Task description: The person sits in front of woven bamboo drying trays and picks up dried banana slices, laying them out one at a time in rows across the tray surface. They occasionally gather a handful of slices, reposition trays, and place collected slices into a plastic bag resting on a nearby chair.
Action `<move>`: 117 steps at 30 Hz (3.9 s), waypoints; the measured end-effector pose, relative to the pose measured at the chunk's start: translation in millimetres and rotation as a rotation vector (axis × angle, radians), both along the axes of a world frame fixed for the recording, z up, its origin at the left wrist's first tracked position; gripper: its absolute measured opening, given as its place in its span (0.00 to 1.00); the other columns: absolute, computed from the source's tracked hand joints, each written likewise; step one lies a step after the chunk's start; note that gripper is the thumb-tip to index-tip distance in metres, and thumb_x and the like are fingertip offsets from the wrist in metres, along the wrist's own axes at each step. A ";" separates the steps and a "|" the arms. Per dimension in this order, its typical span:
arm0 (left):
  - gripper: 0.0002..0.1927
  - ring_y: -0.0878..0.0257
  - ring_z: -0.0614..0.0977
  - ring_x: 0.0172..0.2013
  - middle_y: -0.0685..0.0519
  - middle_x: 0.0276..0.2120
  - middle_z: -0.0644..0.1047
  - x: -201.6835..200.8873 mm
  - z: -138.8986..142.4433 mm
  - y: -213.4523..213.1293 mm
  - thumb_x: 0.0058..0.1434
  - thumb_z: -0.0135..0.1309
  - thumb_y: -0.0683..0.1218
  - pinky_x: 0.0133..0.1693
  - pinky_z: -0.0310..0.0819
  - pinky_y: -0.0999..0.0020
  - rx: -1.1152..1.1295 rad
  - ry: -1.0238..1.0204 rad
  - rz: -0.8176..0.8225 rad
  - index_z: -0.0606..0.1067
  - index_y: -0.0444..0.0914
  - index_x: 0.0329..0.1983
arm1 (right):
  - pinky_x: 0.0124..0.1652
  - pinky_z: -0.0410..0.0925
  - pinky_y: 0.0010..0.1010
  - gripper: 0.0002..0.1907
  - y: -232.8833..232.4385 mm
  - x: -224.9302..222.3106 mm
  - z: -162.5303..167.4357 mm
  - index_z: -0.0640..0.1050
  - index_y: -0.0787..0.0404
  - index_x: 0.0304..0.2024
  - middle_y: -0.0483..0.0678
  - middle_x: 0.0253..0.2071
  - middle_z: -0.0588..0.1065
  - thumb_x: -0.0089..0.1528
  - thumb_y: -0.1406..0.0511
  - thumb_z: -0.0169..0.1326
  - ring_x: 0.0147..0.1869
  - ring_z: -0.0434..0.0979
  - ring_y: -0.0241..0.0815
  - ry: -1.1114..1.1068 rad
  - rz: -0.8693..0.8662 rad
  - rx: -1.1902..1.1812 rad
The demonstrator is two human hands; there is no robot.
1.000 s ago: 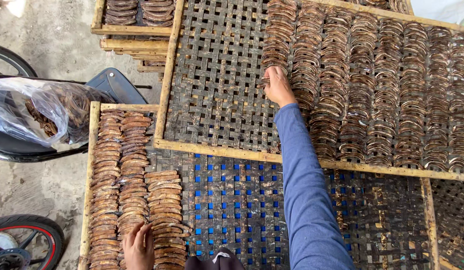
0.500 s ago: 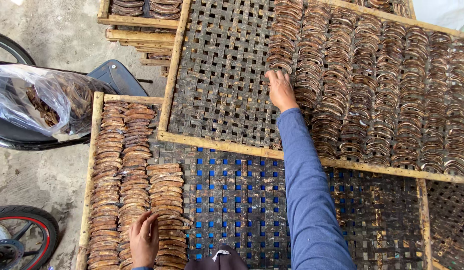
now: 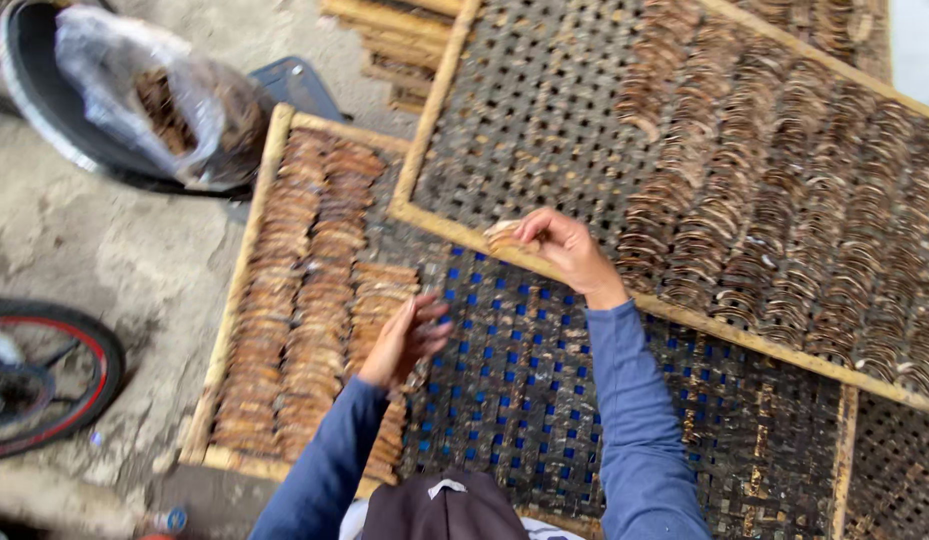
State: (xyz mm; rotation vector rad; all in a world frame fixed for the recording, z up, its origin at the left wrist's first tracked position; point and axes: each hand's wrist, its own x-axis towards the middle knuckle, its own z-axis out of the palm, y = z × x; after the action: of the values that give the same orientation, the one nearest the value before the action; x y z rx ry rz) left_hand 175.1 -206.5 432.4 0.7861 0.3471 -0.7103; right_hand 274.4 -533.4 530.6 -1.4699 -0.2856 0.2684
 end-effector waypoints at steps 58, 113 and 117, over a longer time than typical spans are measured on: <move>0.07 0.54 0.80 0.41 0.54 0.38 0.83 125.6 -9.2 41.3 0.65 0.58 0.48 0.45 0.73 0.57 1.667 -1.243 -0.045 0.79 0.43 0.44 | 0.42 0.73 0.42 0.09 204.4 10.7 -110.3 0.73 0.62 0.41 0.53 0.38 0.77 0.60 0.70 0.59 0.42 0.80 0.50 -0.221 -0.468 -0.877; 0.02 0.46 0.76 0.42 0.48 0.38 0.78 108.7 -10.8 55.1 0.66 0.56 0.44 0.45 0.69 0.51 1.668 -1.285 -0.057 0.79 0.43 0.40 | 0.49 0.66 0.46 0.05 206.8 -34.9 -109.1 0.79 0.58 0.43 0.53 0.41 0.74 0.64 0.68 0.55 0.49 0.71 0.56 -0.295 -0.611 -0.903; 0.08 0.47 0.75 0.45 0.47 0.43 0.77 97.2 -20.8 56.4 0.66 0.56 0.43 0.47 0.67 0.52 1.652 -1.332 0.007 0.79 0.41 0.47 | 0.51 0.67 0.43 0.09 174.2 -73.3 -107.0 0.79 0.59 0.48 0.52 0.44 0.74 0.65 0.70 0.54 0.51 0.72 0.54 -0.251 -0.638 -0.804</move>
State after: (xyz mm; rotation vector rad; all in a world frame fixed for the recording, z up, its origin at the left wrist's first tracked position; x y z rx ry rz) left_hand 272.3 -150.0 411.6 2.5644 -0.4197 0.4199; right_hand 201.1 -359.2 423.6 -2.3032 0.1294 -0.3696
